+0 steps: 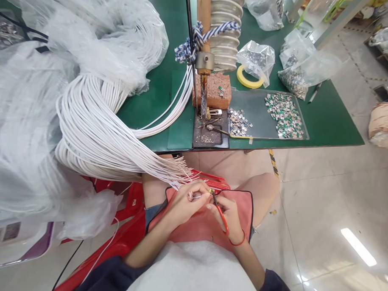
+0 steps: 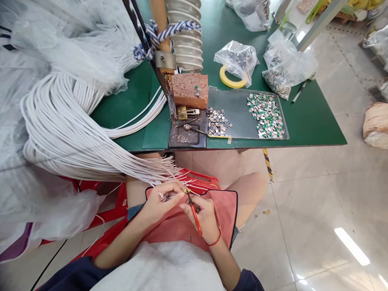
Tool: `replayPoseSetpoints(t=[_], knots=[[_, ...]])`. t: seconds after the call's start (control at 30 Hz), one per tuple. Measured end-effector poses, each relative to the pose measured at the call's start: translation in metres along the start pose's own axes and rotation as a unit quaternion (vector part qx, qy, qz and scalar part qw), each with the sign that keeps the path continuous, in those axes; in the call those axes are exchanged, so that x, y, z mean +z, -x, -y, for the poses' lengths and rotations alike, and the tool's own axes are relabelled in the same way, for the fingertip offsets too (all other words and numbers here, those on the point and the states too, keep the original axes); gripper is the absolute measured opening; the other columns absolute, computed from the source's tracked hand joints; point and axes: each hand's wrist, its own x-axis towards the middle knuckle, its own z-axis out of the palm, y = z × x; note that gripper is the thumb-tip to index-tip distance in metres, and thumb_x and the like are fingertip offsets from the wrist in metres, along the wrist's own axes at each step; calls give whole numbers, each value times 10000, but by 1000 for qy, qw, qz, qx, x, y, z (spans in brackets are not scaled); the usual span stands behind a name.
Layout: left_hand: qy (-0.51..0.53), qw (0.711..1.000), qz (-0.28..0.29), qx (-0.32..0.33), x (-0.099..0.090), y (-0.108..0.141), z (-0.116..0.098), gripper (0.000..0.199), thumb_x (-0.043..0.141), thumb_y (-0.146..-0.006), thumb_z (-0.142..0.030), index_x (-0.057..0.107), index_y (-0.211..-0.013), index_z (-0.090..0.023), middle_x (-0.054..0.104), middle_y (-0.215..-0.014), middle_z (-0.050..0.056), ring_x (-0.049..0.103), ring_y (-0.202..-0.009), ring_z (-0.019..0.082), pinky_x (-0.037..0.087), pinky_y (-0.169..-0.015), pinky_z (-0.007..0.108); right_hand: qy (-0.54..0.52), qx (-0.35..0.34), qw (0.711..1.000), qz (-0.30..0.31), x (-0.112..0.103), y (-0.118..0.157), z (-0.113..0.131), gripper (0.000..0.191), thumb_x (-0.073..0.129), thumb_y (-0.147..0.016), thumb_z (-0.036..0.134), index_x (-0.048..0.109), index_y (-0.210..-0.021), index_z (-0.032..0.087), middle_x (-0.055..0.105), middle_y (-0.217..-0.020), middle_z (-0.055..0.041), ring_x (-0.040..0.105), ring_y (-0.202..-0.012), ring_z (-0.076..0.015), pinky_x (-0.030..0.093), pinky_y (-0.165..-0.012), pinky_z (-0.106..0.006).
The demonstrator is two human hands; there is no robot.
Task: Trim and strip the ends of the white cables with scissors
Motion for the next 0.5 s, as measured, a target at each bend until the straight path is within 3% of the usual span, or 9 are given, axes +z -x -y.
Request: replayPoseSetpoints(t=[0.2,0.4,0.5], knots=[[30,999,25,-29,-1,-1,1,164,577,-845,-214,612,-696,-156,640,-762,27,577,-729,145,428,-650,235,17,-13,1000,-19,1,2,-1,375,604,-849,459,547,-634,157,406,-561,35,317,-528,-97,275,-482,-234],[25,997,49,-45,2,-4,2,256,489,-915,-354,623,-811,-161,647,-812,35,583,-785,172,455,-754,275,36,-33,998,-41,1,-2,-5,379,607,-842,465,511,-620,173,395,-545,45,305,-498,-90,273,-462,-224],[7,998,44,-44,3,-6,5,326,417,-943,-409,605,-826,-170,598,-731,10,538,-684,155,438,-670,261,45,-40,997,-47,3,-4,-6,391,574,-872,459,493,-613,179,403,-543,45,305,-499,-92,295,-470,-220]])
